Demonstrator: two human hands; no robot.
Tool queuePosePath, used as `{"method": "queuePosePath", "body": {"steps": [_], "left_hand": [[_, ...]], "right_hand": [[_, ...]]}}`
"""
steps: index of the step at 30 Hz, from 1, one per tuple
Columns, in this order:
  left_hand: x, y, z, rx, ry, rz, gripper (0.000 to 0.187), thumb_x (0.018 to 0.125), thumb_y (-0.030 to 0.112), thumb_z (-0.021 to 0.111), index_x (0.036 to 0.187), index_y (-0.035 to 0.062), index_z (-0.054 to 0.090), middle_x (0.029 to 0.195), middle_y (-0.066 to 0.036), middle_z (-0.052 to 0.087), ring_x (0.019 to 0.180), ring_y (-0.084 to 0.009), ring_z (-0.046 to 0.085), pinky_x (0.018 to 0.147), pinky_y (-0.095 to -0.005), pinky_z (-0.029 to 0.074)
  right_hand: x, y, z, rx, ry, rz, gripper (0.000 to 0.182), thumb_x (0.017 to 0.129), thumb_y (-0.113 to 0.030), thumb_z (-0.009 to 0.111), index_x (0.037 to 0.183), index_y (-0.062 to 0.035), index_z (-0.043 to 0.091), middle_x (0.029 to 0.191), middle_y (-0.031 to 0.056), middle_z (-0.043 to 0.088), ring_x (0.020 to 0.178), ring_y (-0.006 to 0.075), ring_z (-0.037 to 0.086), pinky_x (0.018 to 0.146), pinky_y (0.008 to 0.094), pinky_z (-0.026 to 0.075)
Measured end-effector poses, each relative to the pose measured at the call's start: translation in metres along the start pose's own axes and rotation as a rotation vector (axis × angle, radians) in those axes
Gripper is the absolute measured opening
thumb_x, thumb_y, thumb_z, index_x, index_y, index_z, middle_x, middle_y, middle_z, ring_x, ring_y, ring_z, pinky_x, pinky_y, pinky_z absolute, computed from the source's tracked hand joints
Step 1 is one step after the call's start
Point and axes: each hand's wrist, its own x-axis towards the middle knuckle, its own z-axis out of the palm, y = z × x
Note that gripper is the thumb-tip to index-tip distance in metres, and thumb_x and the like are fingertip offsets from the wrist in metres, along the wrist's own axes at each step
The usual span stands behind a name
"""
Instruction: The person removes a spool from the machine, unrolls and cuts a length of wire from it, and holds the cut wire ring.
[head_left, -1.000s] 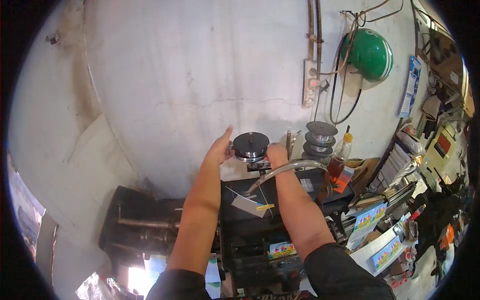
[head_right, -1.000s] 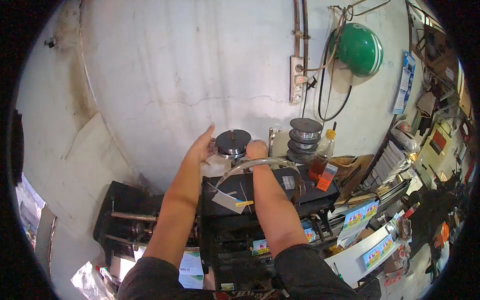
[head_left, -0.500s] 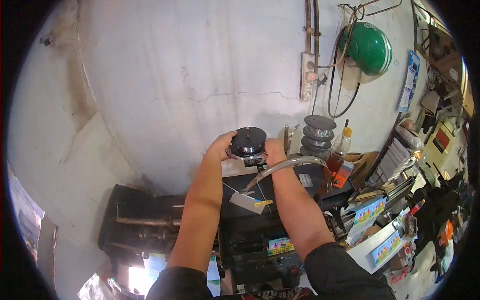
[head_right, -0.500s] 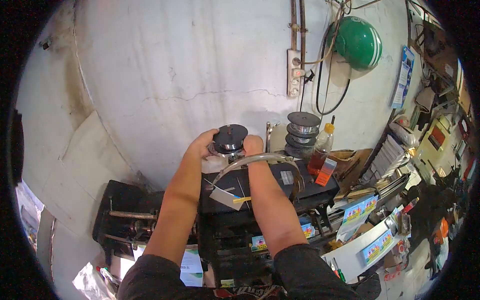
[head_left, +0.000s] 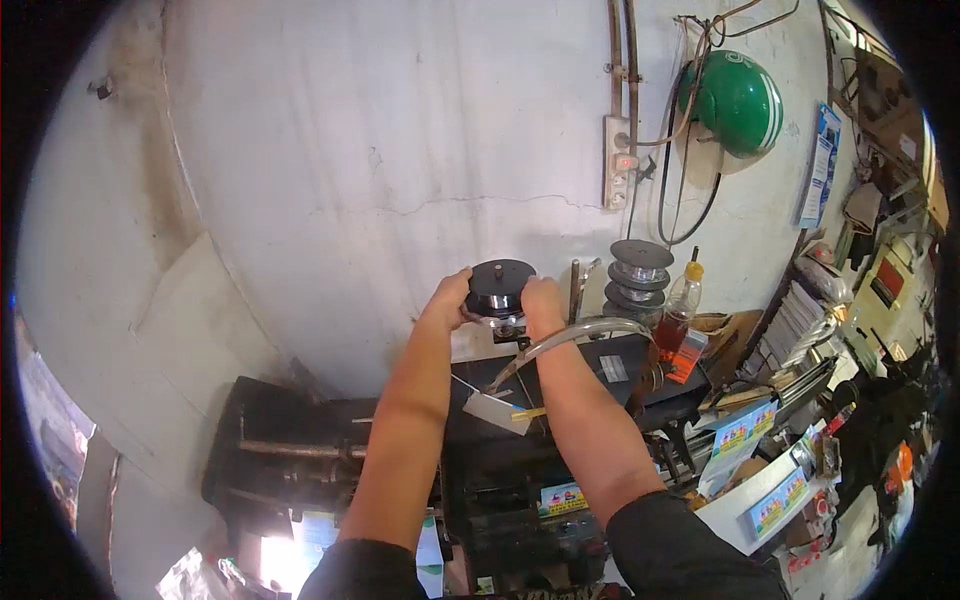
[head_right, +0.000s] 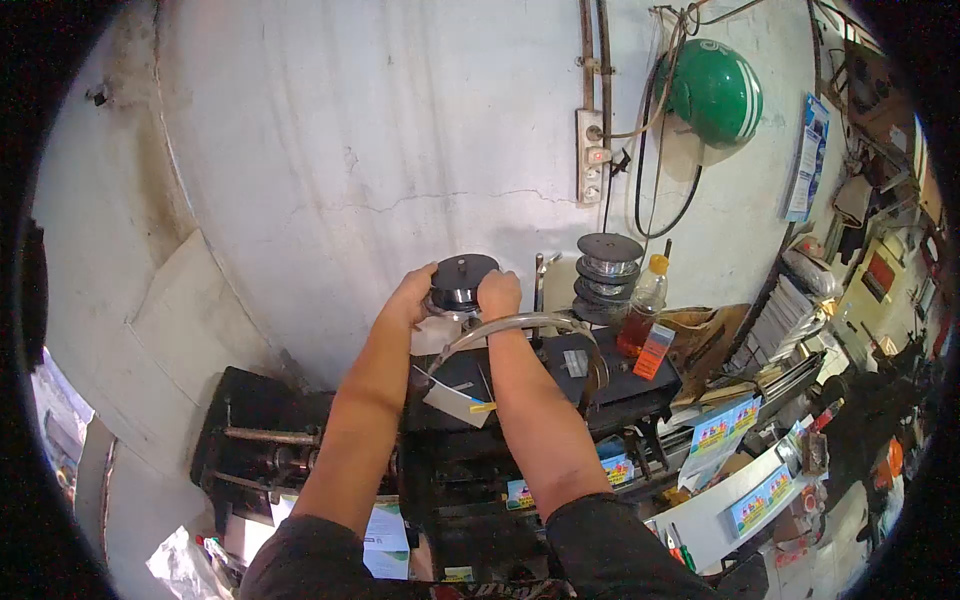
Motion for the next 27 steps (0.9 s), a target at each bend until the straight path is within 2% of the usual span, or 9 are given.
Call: {"method": "queuePosePath", "body": {"steps": [2,4,7,10,15,17,21,23,27], "left_hand": [[-0.047,0.027,0.019,0.103,0.07,0.022,0.041,0.097,0.035,0.043,0.111,-0.0018,0.054,0.107,-0.015,0.061,0.084,-0.0285,0.063,0.06,-0.0508,0.052],[-0.05,0.038,0.025,0.205,0.136,0.038,0.041,0.097,0.034,0.043,0.112,-0.0027,0.053,0.108,-0.015,0.06,0.087,-0.0276,0.063,0.064,-0.0508,0.053],[-0.01,0.051,0.006,0.05,0.047,0.081,0.042,0.097,0.033,0.045,0.115,-0.0038,0.053,0.112,-0.015,0.06,0.094,-0.0265,0.061,0.073,-0.048,0.052],[-0.031,0.077,0.018,-0.15,0.117,0.24,0.039,0.099,0.03,0.043,0.116,-0.004,0.053,0.112,-0.017,0.059,0.097,-0.0289,0.06,0.076,-0.0462,0.052],[-0.06,0.111,-0.02,-0.22,0.215,0.392,0.04,0.099,0.031,0.041,0.119,-0.0029,0.05,0.111,-0.016,0.058,0.094,-0.0269,0.06,0.067,-0.043,0.052],[-0.083,0.126,-0.041,-0.262,0.278,0.457,0.041,0.099,0.033,0.04,0.12,-0.0018,0.049,0.108,-0.014,0.057,0.09,-0.0258,0.061,0.058,-0.0407,0.052],[-0.148,0.134,-0.082,-0.298,0.458,0.576,0.038,0.1,0.033,0.038,0.121,0.0026,0.05,0.112,-0.011,0.056,0.095,-0.0247,0.058,0.07,-0.0402,0.049],[-0.175,0.121,-0.11,-0.332,0.491,0.651,0.039,0.1,0.032,0.039,0.121,0.0012,0.049,0.113,-0.012,0.055,0.095,-0.0255,0.058,0.073,-0.0412,0.049],[-0.255,0.08,-0.135,-0.453,0.539,0.699,0.039,0.099,0.031,0.04,0.121,-0.0006,0.048,0.113,-0.013,0.055,0.098,-0.0266,0.057,0.076,-0.0432,0.049]], "right_hand": [[-0.005,-0.012,-0.012,0.429,0.128,0.218,0.029,0.087,-0.018,0.05,0.093,0.006,0.064,0.1,0.0261,0.064,0.092,0.0367,0.063,0.078,0.0438,0.051],[-0.023,-0.035,-0.058,0.77,0.164,0.347,0.042,0.089,-0.025,0.051,0.113,0.009,0.056,0.111,0.0304,0.059,0.103,0.0427,0.058,0.09,0.0421,0.045],[0.0,-0.033,-0.032,1.083,0.399,0.277,0.061,0.089,-0.034,0.052,0.131,0.0092,0.04,0.122,0.0329,0.052,0.117,0.0439,0.049,0.1,0.0391,0.037],[-0.027,-0.05,-0.077,1.187,0.285,0.385,0.07,0.089,-0.035,0.053,0.138,0.0089,0.03,0.132,0.0334,0.043,0.125,0.0411,0.043,0.103,0.0373,0.033],[-0.057,-0.027,-0.046,1.288,0.133,0.297,0.062,0.088,-0.029,0.052,0.136,0.0061,0.035,0.128,0.0262,0.051,0.118,0.0342,0.05,0.1,0.0376,0.037],[-0.097,-0.031,-0.049,1.49,-0.005,0.169,0.051,0.089,-0.024,0.058,0.129,0.0038,0.043,0.113,0.011,0.053,0.106,0.0187,0.052,0.094,0.0322,0.041],[-0.178,-0.025,-0.062,1.648,-0.191,0.356,0.022,0.092,-0.011,0.053,0.111,-0.0014,0.054,0.106,0.007,0.059,0.096,0.0149,0.056,0.084,0.0278,0.045],[-0.229,-0.016,-0.072,1.671,-0.177,0.134,0.019,0.092,-0.005,0.052,0.111,-0.0023,0.054,0.106,0.0073,0.059,0.098,0.0153,0.057,0.085,0.0282,0.046],[-0.3,0.007,-0.095,1.665,-0.536,0.058,0.019,0.093,-0.004,0.05,0.113,-0.0018,0.053,0.106,0.0082,0.059,0.097,0.0164,0.059,0.086,0.0289,0.048]]}}
